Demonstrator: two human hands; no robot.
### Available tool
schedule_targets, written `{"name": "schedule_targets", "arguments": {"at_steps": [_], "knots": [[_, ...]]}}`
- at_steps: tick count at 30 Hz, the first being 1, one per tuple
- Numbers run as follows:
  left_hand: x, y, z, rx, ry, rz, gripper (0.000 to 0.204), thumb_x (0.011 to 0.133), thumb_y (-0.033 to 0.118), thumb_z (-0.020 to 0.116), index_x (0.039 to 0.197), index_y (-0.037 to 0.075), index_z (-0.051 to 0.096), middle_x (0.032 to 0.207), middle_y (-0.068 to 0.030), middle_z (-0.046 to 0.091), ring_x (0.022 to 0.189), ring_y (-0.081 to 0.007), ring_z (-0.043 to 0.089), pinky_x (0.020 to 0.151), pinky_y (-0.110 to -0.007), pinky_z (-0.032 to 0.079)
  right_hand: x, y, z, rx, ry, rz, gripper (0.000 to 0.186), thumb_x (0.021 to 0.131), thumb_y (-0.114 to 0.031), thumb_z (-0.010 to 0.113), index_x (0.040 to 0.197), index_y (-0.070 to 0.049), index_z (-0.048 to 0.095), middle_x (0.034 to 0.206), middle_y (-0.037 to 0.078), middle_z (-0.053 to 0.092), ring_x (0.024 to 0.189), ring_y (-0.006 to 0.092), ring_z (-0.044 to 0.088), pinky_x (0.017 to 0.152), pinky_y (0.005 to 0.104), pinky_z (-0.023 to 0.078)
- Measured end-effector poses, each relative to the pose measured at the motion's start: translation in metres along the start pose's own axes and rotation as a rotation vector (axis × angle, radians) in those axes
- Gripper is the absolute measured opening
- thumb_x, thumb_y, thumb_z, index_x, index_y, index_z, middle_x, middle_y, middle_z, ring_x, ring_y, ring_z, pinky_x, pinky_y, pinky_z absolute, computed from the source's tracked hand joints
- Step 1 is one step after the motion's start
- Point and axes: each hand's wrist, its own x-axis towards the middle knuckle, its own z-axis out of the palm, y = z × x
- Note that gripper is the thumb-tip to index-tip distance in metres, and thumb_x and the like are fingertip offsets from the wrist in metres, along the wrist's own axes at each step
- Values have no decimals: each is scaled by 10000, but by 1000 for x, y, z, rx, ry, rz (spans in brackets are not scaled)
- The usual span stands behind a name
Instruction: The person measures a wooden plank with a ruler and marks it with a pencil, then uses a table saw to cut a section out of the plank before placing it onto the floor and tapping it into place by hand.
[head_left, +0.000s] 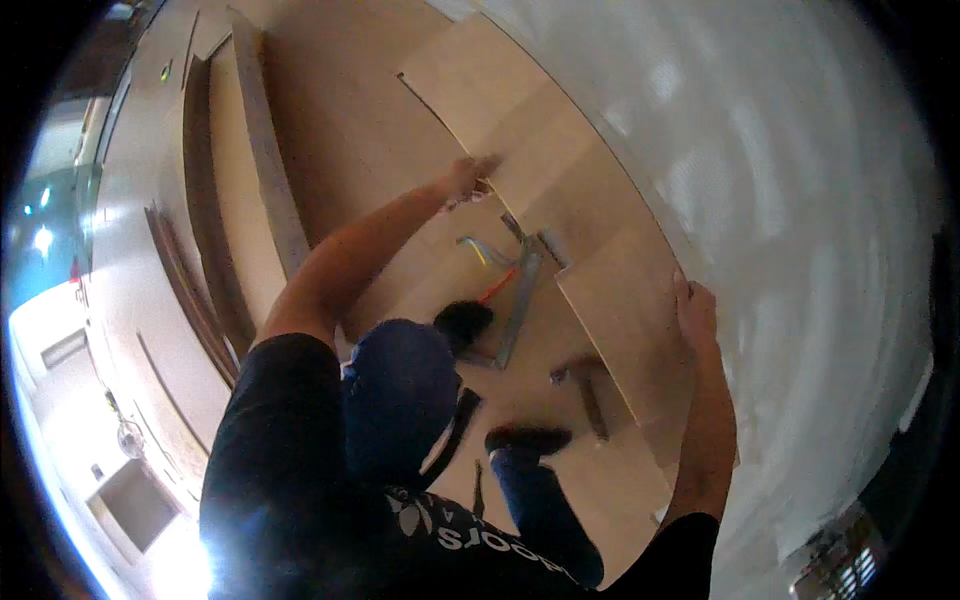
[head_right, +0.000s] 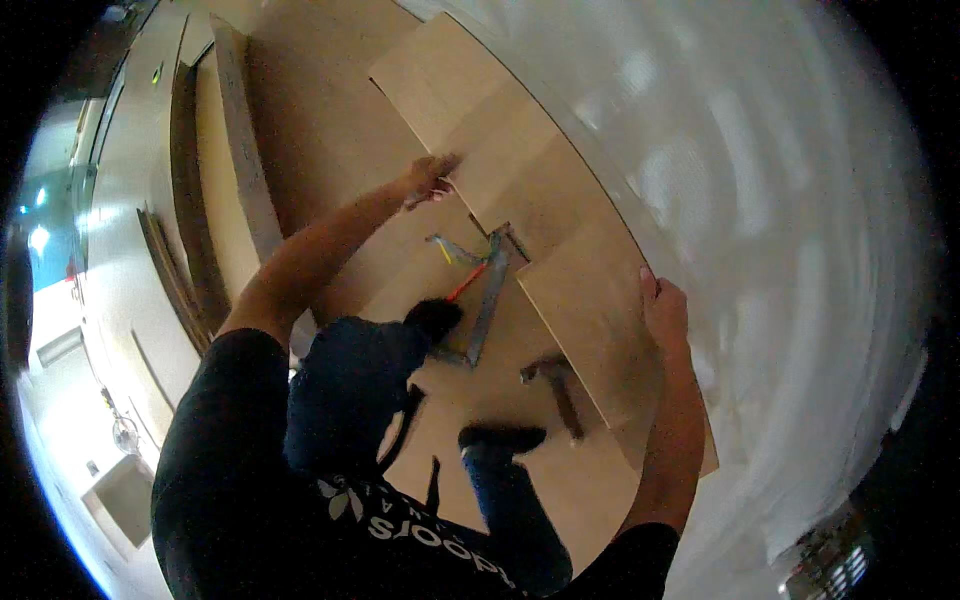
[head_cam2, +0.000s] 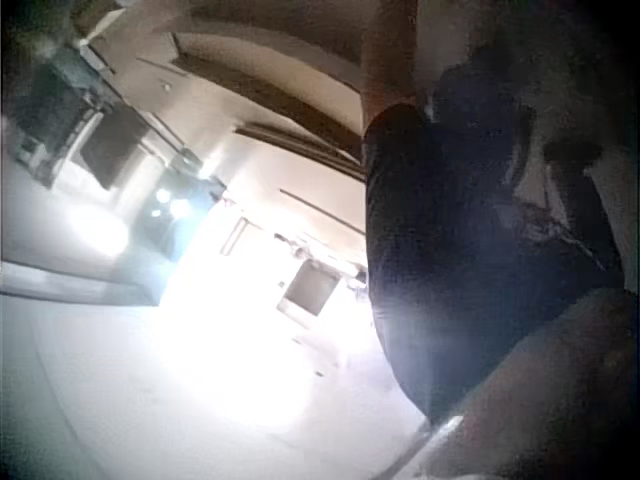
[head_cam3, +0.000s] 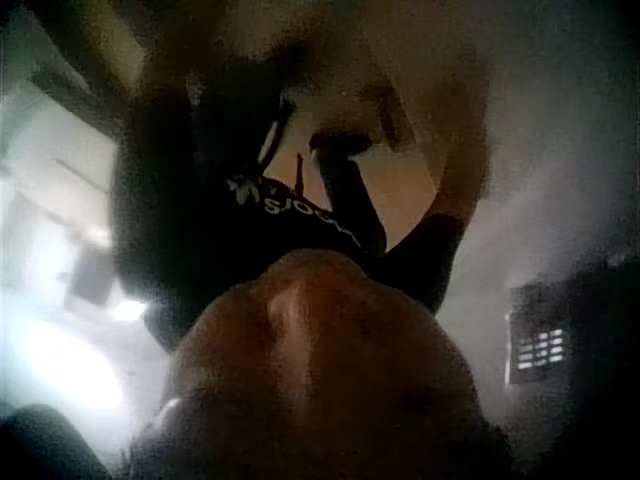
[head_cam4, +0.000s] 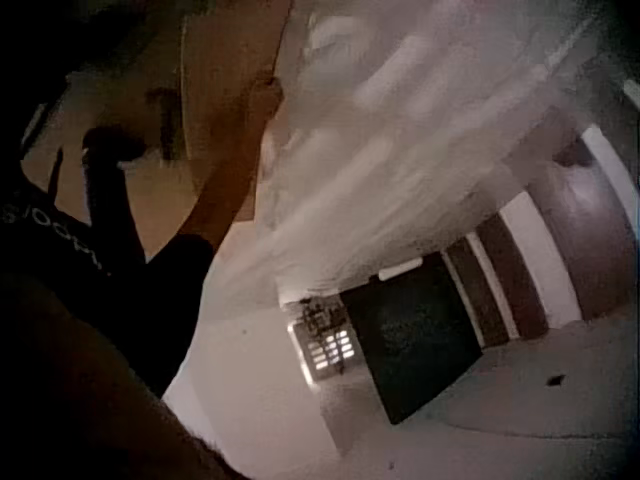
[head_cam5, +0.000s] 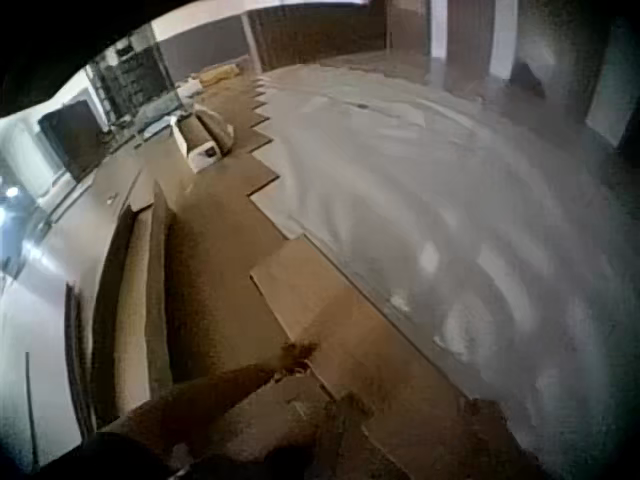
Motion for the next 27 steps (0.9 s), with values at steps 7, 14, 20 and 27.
{"name": "schedule_targets", "arguments": {"at_steps": [7,14,20,27], "knots": [[66,-64,-65,627,292,438,542,1007,505,503,1007,-9,675,854,-119,685,729,-198,637,647,-362,510,79,-32,68,9,-56,-20,697,976,-578,483,925,92,667,868,290,660,807,411,634,759,471,482],[93,-60,-77,589,244,146,596,987,534,531,887,-30,692,735,-113,708,692,-218,671,657,-387,527,92,-18,97,17,-50,-7,705,987,-583,461,864,88,640,851,270,644,743,363,572,714,479,455],[91,-46,-70,402,156,123,604,987,530,532,843,-36,686,696,-108,711,615,-197,690,620,-353,554,119,15,110,-36,9,-89,615,986,-510,508,826,71,636,791,276,642,722,417,593,692,486,455],[98,-74,-97,607,139,181,585,1000,500,533,781,-23,677,692,-110,705,629,-198,705,610,-349,576,108,-25,102,-44,-49,-32,603,985,-510,512,821,56,638,750,264,627,694,404,586,678,485,451]]}}
